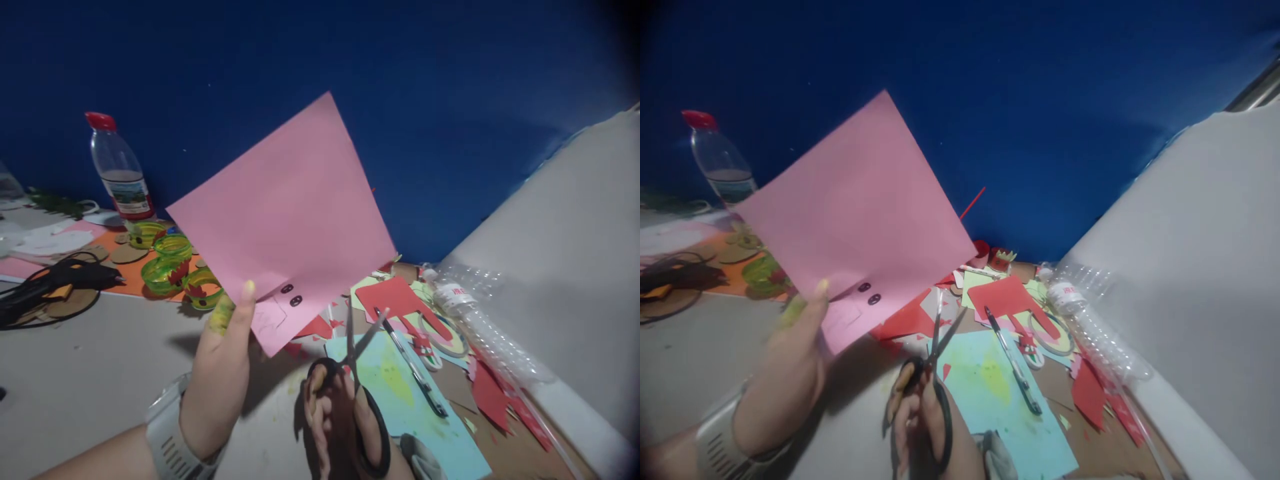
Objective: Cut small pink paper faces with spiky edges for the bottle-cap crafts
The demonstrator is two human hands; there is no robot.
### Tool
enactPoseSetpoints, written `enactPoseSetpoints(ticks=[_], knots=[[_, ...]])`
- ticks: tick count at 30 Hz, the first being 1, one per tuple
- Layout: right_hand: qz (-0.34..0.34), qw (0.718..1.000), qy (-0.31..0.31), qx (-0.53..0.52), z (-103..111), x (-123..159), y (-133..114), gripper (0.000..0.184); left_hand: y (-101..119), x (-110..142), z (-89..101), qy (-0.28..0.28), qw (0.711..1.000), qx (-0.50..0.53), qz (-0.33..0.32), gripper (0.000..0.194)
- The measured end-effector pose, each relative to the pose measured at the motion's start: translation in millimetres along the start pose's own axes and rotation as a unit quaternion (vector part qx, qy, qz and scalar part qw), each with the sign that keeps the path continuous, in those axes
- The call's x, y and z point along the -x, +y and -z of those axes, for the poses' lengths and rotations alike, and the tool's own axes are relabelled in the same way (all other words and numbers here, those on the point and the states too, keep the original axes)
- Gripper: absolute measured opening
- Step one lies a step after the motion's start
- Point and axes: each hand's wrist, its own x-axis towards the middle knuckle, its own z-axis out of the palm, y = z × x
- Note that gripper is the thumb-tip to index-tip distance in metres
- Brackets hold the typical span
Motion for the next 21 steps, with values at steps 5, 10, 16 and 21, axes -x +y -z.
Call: enactPoseSetpoints(ticks=[5, 10, 16, 21], knots=[[-0.088, 0.986, -0.101, -0.101, 2, -8, 0, 0.08, 3, -4, 2.3, 0.054, 0.996, -0.07, -0.034, 0.038], [-0.08, 0.977, -0.184, -0.07, -4, -21, 13, 0.094, -18, -7, 4.1, -0.055, 0.998, -0.021, 0.005, 0.049], [-0.038, 0.993, -0.11, 0.004, -11, -9, 21, 0.087, -22, -9, 6.0, -0.126, 0.991, -0.014, -0.041, 0.044], [0.028, 0.998, -0.045, 0.032, -12, 5, -1, 0.082, -30, -10, 7.9, -0.195, 0.977, -0.025, -0.081, 0.035]])
